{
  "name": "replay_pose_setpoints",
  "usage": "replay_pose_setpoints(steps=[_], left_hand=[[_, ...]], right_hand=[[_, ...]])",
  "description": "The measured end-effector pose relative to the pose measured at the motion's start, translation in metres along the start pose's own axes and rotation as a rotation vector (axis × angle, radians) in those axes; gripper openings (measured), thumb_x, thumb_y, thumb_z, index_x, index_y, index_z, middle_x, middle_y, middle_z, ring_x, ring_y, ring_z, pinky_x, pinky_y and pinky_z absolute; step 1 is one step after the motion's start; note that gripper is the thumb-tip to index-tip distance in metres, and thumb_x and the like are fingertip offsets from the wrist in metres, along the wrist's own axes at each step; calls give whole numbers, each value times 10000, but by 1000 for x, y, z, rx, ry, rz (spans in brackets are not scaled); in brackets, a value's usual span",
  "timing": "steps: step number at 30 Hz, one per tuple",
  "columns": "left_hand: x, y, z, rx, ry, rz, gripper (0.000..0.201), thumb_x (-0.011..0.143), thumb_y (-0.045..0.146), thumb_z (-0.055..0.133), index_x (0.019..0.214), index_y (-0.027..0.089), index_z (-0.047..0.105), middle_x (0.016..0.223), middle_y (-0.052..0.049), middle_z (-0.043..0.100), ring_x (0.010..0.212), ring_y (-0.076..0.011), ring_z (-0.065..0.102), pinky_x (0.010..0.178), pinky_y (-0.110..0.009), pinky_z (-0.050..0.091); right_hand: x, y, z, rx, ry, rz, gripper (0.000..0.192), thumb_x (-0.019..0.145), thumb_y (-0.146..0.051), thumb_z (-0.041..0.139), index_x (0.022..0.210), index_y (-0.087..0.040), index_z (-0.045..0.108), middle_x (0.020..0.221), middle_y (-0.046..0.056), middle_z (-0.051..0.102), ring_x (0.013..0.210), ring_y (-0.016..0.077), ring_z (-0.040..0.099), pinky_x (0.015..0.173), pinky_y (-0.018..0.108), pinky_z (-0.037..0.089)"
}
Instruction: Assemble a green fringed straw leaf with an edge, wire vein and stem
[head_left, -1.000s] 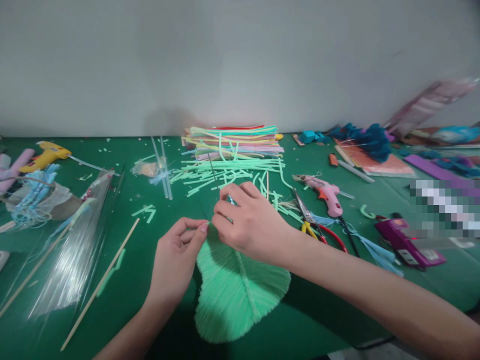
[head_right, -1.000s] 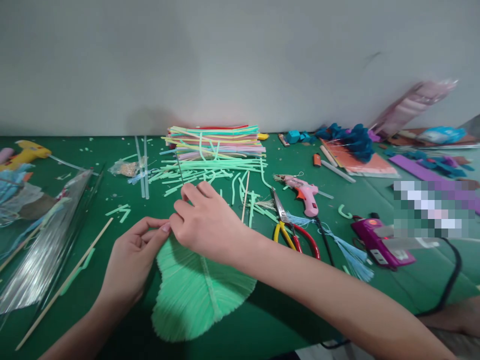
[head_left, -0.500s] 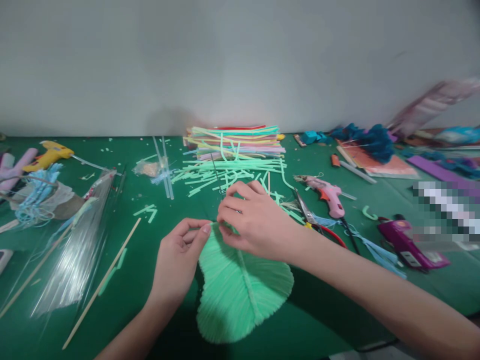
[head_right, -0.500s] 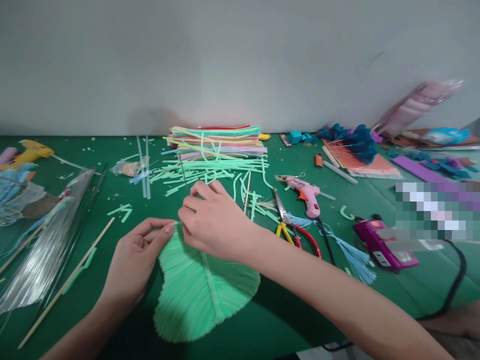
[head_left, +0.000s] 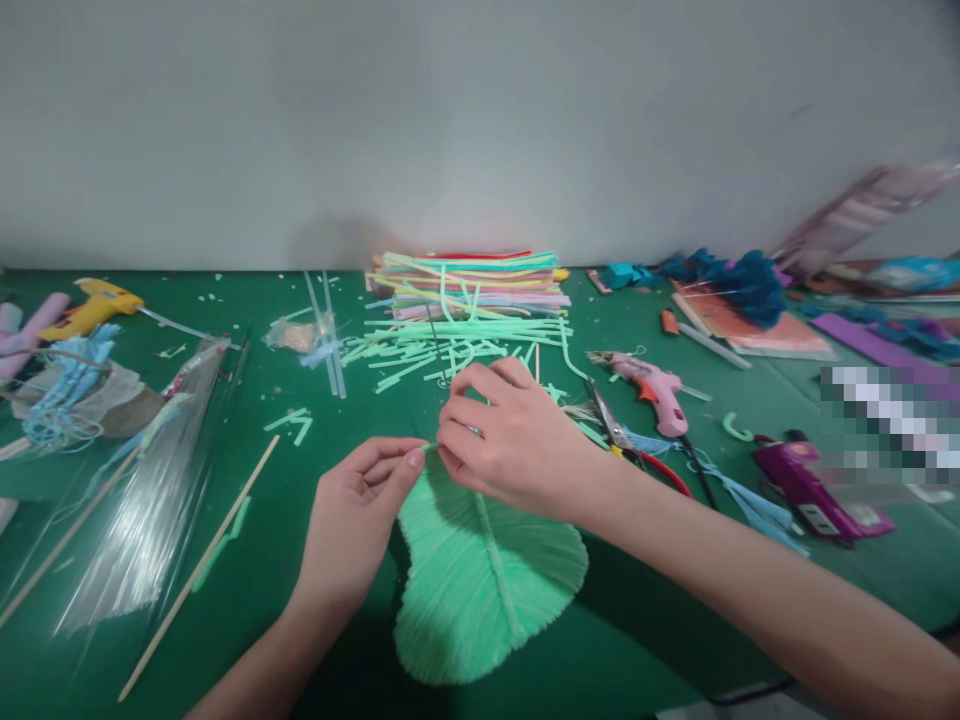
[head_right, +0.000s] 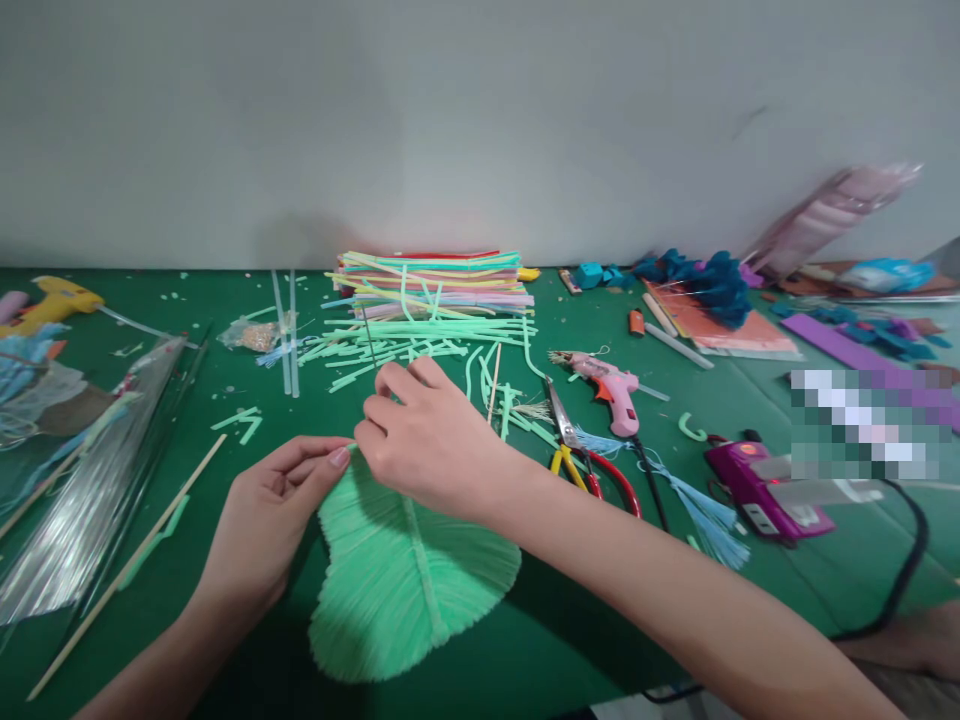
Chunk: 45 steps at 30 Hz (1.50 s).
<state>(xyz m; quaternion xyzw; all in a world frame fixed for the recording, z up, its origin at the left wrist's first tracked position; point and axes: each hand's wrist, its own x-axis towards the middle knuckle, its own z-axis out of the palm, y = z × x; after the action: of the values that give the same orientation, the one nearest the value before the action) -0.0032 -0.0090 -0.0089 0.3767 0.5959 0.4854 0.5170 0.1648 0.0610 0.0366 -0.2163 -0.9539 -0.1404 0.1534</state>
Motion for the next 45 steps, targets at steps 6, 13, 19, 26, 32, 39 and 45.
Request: replay_pose_setpoints(steps=[6, 13, 19, 26, 32, 39, 45], left_hand=[[2, 1, 1, -117, -7, 12, 268, 754, 361, 724, 957, 192, 679, 891, -29, 718, 843, -140, 635, 714, -207, 461], [3, 0, 1, -215, -8, -11, 235, 741, 320, 746, 913, 183, 666, 795, 3, 682, 738, -89, 592, 665, -175, 432], [2, 3, 3, -340, -38, -127, 298, 713, 301, 772, 941, 164, 637, 721, 6, 665, 666, -87, 582, 631, -190, 441], [3, 1, 2, -300, -15, -104, 266, 709, 306, 775, 896, 152, 665, 743, -8, 676, 692, -94, 590, 667, -201, 449], [2, 0, 0, -262, -14, -64, 251, 709, 308, 773, 890, 159, 685, 784, -10, 683, 743, -96, 589, 697, -192, 440], [5, 1, -2, -216, -3, -47, 237, 722, 306, 763, 891, 167, 672, 795, -9, 684, 732, -98, 588, 702, -204, 434], [3, 7, -4, -291, -38, -83, 226, 746, 312, 739, 859, 186, 590, 855, -25, 694, 779, -147, 629, 708, -247, 454]], right_hand=[[0, 4, -2, 187, 2, 58, 191, 923, -221, 487, 887, -135, 653, 907, 80, 661, 999, 251, 467, 752, 376, 302], [-1, 6, -2, 395, -35, 53, 188, 940, -187, 467, 919, -140, 648, 887, 69, 679, 957, 220, 477, 803, 363, 369], [-4, 5, 0, 297, 1, 21, 218, 942, -209, 460, 924, -137, 665, 878, 83, 689, 977, 241, 484, 794, 378, 362], [-1, 0, -4, 29, 26, -59, 235, 897, -74, 474, 752, -150, 643, 792, 64, 688, 1008, 253, 503, 766, 378, 340], [-1, -4, 3, -38, 74, -41, 266, 913, -72, 440, 741, -133, 634, 776, 68, 672, 979, 252, 541, 738, 363, 374], [-6, 3, -7, 284, 133, 116, 165, 910, -202, 504, 979, -145, 643, 1077, 103, 654, 1079, 254, 509, 877, 402, 414], [-26, 6, -6, 657, -56, 589, 413, 910, -356, 525, 1292, -205, 478, 1152, 90, 636, 1042, 234, 581, 864, 386, 448]])
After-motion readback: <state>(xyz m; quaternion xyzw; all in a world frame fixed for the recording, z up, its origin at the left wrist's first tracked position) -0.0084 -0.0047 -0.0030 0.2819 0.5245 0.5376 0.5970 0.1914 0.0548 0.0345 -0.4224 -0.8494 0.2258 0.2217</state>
